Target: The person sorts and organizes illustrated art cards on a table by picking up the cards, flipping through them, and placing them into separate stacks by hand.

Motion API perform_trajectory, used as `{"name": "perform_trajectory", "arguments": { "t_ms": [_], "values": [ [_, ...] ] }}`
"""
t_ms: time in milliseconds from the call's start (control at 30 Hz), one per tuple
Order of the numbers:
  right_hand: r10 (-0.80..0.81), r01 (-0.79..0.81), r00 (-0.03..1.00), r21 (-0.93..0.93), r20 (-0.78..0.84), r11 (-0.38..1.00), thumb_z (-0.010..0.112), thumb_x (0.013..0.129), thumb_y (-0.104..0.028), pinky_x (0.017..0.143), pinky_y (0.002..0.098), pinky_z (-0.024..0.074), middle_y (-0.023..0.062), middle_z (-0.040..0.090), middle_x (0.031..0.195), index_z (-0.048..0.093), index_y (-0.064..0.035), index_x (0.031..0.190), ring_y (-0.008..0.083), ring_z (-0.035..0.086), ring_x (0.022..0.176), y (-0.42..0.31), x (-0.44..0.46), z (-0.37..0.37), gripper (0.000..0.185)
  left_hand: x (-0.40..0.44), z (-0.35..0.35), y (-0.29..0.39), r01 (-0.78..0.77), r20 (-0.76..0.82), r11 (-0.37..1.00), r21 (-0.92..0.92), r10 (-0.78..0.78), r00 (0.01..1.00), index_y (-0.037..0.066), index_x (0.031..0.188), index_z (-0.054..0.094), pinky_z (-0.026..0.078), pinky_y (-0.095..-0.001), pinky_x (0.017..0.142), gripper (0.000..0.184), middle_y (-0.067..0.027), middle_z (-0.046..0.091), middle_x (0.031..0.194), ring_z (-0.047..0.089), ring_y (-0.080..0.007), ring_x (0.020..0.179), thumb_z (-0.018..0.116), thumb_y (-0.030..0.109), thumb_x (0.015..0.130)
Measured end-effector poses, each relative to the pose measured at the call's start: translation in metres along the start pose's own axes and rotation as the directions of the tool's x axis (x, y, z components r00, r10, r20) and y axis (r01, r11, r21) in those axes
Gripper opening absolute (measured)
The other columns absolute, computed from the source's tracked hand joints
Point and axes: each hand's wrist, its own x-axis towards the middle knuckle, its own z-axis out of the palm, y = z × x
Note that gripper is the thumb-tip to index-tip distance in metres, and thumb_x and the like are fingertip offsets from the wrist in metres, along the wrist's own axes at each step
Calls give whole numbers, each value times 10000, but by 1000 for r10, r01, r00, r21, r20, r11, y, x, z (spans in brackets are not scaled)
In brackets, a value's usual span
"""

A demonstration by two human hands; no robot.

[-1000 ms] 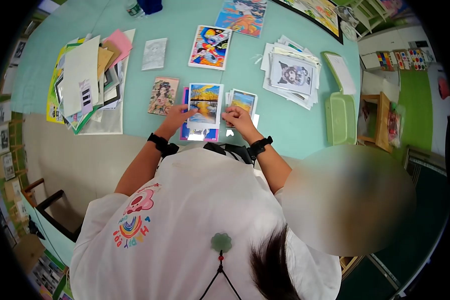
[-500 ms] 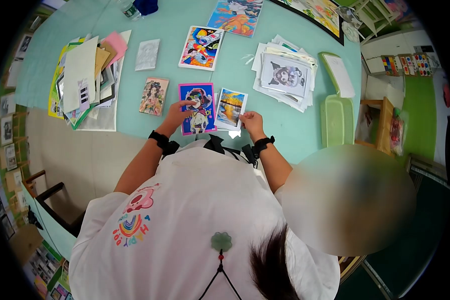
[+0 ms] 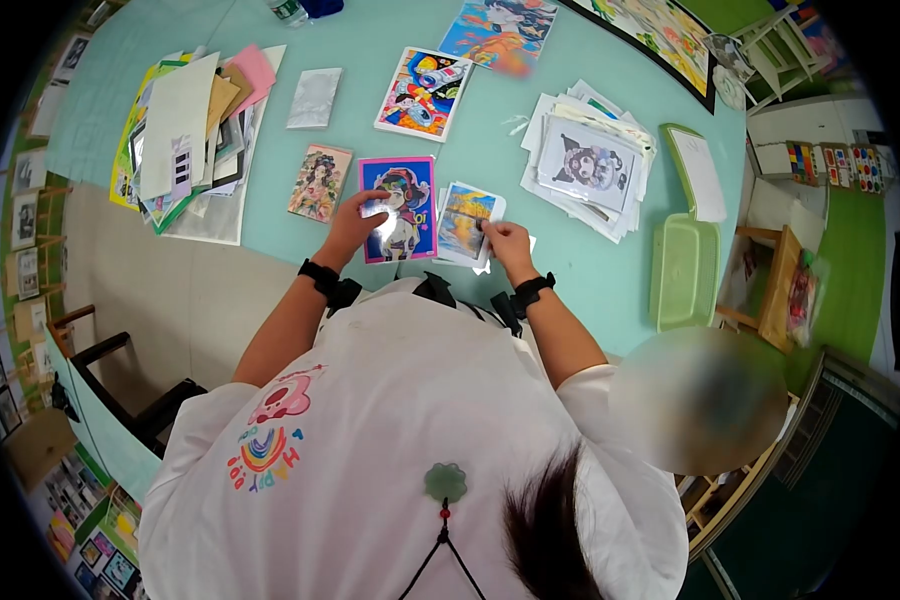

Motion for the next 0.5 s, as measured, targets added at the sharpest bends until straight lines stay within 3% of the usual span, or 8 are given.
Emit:
{"name": "perform_trajectory", "arguments": {
  "t_ms": [67,133,200,267,367,467,500],
  "values": [
    [-97,36,968,253,233,967,666,837,-265,458,215,401,37,615,660,623,-7,800,83,515,503,-27,-2,8,264,7,2,-3,6,39,1000,-10,-5,999,69,1085,622,454,-286,839,328,-64,620,1079,568,-166,977,655,16,764],
    [-98,26,940,220,326,975,648,850,-164,493,196,389,19,612,681,625,5,851,72,509,537,-48,-1,18,171,15,8,1,-18,56,1000,18,17,998,68,1081,623,459,-274,823,323,-62,621,1075,569,-150,965,653,14,764],
    [-136,87,917,144,375,986,652,843,-127,503,193,389,10,604,676,621,10,867,66,504,543,-54,4,27,142,23,11,6,27,89,994,-104,-17,996,50,1082,612,466,-234,780,315,-39,620,1044,558,-98,941,631,-22,776],
    [-157,106,921,157,357,982,645,836,-86,516,188,387,-1,589,676,617,5,872,61,498,561,-52,17,30,101,29,9,17,26,77,993,-114,-18,997,46,1070,615,463,-218,782,299,-37,614,1029,554,-93,930,626,-30,781],
    [-147,86,926,184,348,979,628,845,-90,531,203,401,-6,586,705,621,-7,870,61,497,583,-63,35,29,87,53,5,10,-117,68,991,-64,122,990,58,1176,550,464,-218,794,403,-60,596,1064,552,-93,919,623,-24,789],
    [-218,185,958,176,187,967,608,856,-93,535,210,403,-10,586,713,625,-18,869,58,497,596,-77,70,31,78,85,6,24,-91,24,941,-326,104,994,80,1292,439,470,-253,820,537,-82,568,1103,550,-124,936,628,-6,796],
    [-282,271,954,112,98,956,590,863,-94,515,216,396,-8,579,700,625,-19,852,59,490,581,-80,88,32,84,102,1,26,-99,9,980,-175,102,995,84,1360,328,476,-290,840,677,-121,519,1154,538,-167,996,656,0,775]
  ]
}}
